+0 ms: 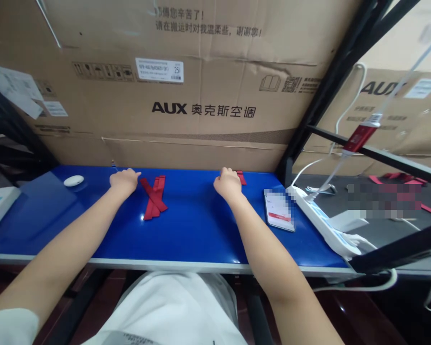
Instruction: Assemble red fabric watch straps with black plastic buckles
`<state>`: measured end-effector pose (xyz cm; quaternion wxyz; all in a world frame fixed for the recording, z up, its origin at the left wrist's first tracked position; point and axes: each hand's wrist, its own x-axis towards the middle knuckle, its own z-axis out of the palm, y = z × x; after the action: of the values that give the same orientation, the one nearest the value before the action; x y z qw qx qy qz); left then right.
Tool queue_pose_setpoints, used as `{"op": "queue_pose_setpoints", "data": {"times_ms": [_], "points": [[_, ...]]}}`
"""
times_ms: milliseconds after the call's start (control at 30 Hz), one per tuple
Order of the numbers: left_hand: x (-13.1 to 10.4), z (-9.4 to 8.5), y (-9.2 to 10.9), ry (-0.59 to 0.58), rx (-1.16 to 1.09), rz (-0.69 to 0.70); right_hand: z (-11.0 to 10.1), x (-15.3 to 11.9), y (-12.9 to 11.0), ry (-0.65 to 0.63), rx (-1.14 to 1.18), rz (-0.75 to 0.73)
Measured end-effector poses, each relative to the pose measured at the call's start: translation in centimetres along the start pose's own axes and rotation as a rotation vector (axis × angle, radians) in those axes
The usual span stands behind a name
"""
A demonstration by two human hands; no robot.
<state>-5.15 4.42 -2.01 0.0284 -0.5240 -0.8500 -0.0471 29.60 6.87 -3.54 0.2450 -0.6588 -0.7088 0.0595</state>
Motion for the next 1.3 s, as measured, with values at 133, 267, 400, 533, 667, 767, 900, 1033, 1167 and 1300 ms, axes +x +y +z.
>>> {"op": "queue_pose_setpoints", "data": {"times_ms": [133,267,400,533,667,767,900,1033,1167,1300], "points": [[0.3,0.8,-0.1,-0.002,0.068,-0.108,-0.5,1.1,1.4,-0.208,-0.179,0.244],[-0.2,0.6,-0.3,0.007,0.057,-0.144,-0.1,1.3,1.9,-0.378,-0.209,0.347],[-1.5,0.1,-0.9,-0.065,0.121,-0.174,0.7,1.1,1.8,-0.471,-0.256,0.338],[-2.7,-0.5,-0.9,-0.149,0.195,-0.157,1.2,0.6,1.1,-0.446,-0.343,0.267],[-3.6,-1.0,-0.4,-0.106,0.249,-0.143,1.6,-0.9,-0.6,-0.402,-0.348,0.119],[-4.7,-1.1,0.3,0.009,0.236,-0.075,2.2,-2.6,-2.0,-0.327,-0.327,-0.015],[-7.0,-0.3,2.9,0.255,0.11,0.275,3.5,-4.7,-3.5,-0.187,-0.279,-0.209],[-9.3,2.0,6.5,0.269,-0.075,0.732,4.3,-6.6,-4.9,-0.123,-0.23,-0.366],[-10.2,4.3,8.2,0.177,-0.12,0.952,3.4,-7.6,-6.1,-0.203,-0.198,-0.471],[-9.9,5.0,8.0,0.139,-0.196,1.033,2.2,-6.3,-5.4,-0.277,-0.129,-0.668]]}}
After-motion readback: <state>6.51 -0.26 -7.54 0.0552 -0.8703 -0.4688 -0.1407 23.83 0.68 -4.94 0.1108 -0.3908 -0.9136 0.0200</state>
